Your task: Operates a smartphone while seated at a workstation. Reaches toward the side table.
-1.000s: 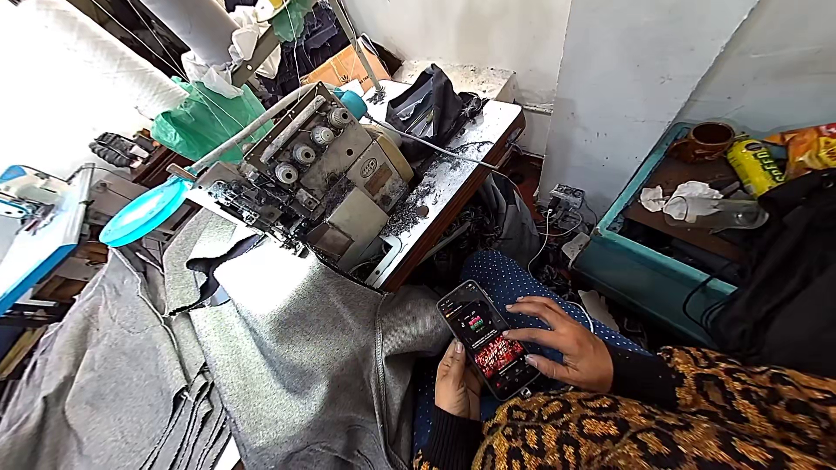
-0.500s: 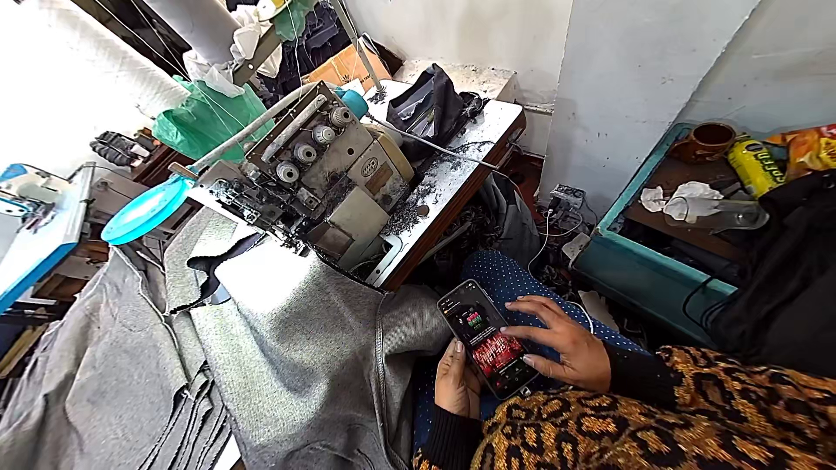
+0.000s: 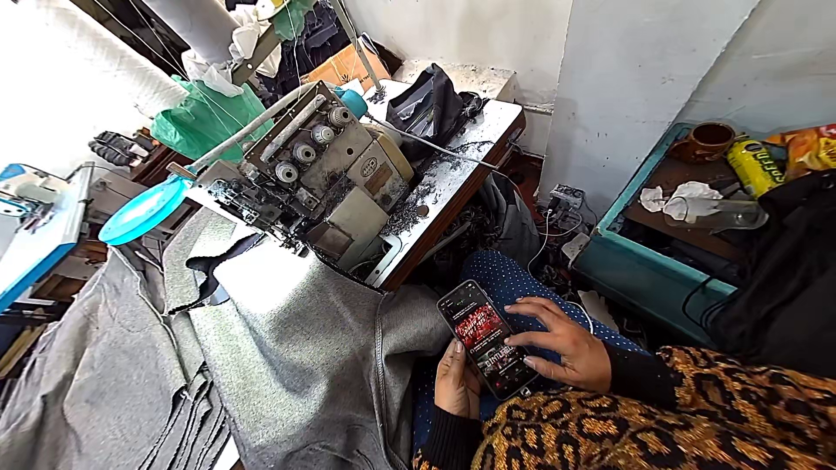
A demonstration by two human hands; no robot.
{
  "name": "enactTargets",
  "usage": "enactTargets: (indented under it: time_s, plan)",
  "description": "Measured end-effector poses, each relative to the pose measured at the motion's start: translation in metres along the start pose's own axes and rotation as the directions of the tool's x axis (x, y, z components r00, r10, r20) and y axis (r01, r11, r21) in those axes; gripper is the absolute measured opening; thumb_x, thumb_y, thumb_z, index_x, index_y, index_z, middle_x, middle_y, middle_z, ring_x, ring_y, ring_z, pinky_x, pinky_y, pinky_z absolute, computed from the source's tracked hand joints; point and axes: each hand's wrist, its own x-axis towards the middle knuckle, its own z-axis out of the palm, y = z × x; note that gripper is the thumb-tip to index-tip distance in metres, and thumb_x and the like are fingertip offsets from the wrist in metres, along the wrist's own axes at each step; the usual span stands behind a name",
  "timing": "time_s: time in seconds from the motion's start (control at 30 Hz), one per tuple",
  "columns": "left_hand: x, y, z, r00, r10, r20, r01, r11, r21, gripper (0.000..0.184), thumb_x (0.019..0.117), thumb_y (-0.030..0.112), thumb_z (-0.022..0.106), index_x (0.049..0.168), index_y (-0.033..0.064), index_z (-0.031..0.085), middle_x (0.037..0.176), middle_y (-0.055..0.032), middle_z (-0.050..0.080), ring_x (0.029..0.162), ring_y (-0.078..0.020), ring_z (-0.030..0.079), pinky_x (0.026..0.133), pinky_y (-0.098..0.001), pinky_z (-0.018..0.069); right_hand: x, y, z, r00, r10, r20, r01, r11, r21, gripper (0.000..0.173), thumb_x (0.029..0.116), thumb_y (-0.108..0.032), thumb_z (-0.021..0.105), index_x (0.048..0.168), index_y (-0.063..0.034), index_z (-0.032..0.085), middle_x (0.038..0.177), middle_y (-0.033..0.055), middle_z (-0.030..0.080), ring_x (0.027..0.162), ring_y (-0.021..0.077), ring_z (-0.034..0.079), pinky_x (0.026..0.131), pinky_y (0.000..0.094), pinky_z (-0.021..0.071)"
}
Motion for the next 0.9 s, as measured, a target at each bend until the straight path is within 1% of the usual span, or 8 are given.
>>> enactTargets:
  time_s: [0.1, 0.27, 0.43, 0.67, 0.9]
  plan:
    - [0.0004, -0.0003, -0.0010, 1.000, 0.003, 0.004, -0.002, 1.000, -0.004, 0.037, 0.1109, 0.012, 0.023, 0.135, -0.0056, 0.046, 0.106, -0.0140, 0.072, 0.091, -0.0212, 0.074, 0.082, -0.0374, 0.0624, -0.0005, 0.0008, 0.0008, 1.000, -0.004, -0.007, 0.004, 1.000, 0.006, 0.036, 0.1011, -0.042, 0.051, 0.112, -0.0203, 0.078, 0.140, 0.0207, 0.060, 0.137, 0.0394, 0.050, 0.113, 0.0499, 0.0412]
    - [0.0002, -0.0005, -0.0011, 1.000, 0.002, 0.006, -0.002, 1.000, -0.014, 0.037, 0.1105, 0.011, 0.023, 0.134, -0.0059, 0.047, 0.105, -0.0135, 0.073, 0.091, -0.0210, 0.075, 0.081, -0.0372, 0.0625, -0.0006, 0.0015, 0.0015, 0.999, -0.019, -0.040, 0.019, 1.000, 0.014, 0.036, 0.1018, -0.041, 0.051, 0.118, -0.0227, 0.076, 0.139, 0.0187, 0.062, 0.138, 0.0355, 0.050, 0.115, 0.0462, 0.0395]
    - [-0.0001, -0.0004, -0.0003, 1.000, 0.003, -0.002, -0.003, 1.000, -0.021, 0.037, 0.1108, 0.011, 0.023, 0.134, -0.0059, 0.046, 0.106, -0.0141, 0.073, 0.090, -0.0214, 0.075, 0.081, -0.0373, 0.0625, -0.0008, 0.0014, 0.0019, 0.998, -0.023, -0.059, 0.024, 1.000, 0.015, 0.037, 0.1020, -0.042, 0.050, 0.119, -0.0213, 0.076, 0.138, 0.0179, 0.062, 0.138, 0.0342, 0.049, 0.115, 0.0437, 0.0389]
    - [0.0000, -0.0004, -0.0005, 1.000, -0.005, -0.005, 0.005, 1.000, -0.014, 0.037, 0.1108, 0.011, 0.023, 0.134, -0.0060, 0.046, 0.106, -0.0137, 0.073, 0.091, -0.0213, 0.075, 0.081, -0.0372, 0.0626, -0.0017, 0.0019, 0.0022, 0.998, -0.028, -0.062, 0.028, 1.000, 0.003, 0.038, 0.1024, -0.043, 0.050, 0.120, -0.0204, 0.075, 0.138, 0.0165, 0.062, 0.138, 0.0328, 0.050, 0.115, 0.0423, 0.0388]
    - [-0.0003, -0.0002, 0.0000, 1.000, -0.010, -0.008, 0.010, 1.000, -0.015, 0.038, 0.1109, 0.011, 0.022, 0.135, -0.0055, 0.046, 0.106, -0.0138, 0.072, 0.091, -0.0212, 0.075, 0.081, -0.0370, 0.0625, -0.0010, 0.0012, 0.0008, 0.998, -0.020, -0.052, 0.021, 1.000, 0.009, 0.038, 0.1024, -0.042, 0.050, 0.120, -0.0193, 0.075, 0.139, 0.0176, 0.062, 0.138, 0.0347, 0.049, 0.115, 0.0439, 0.0389]
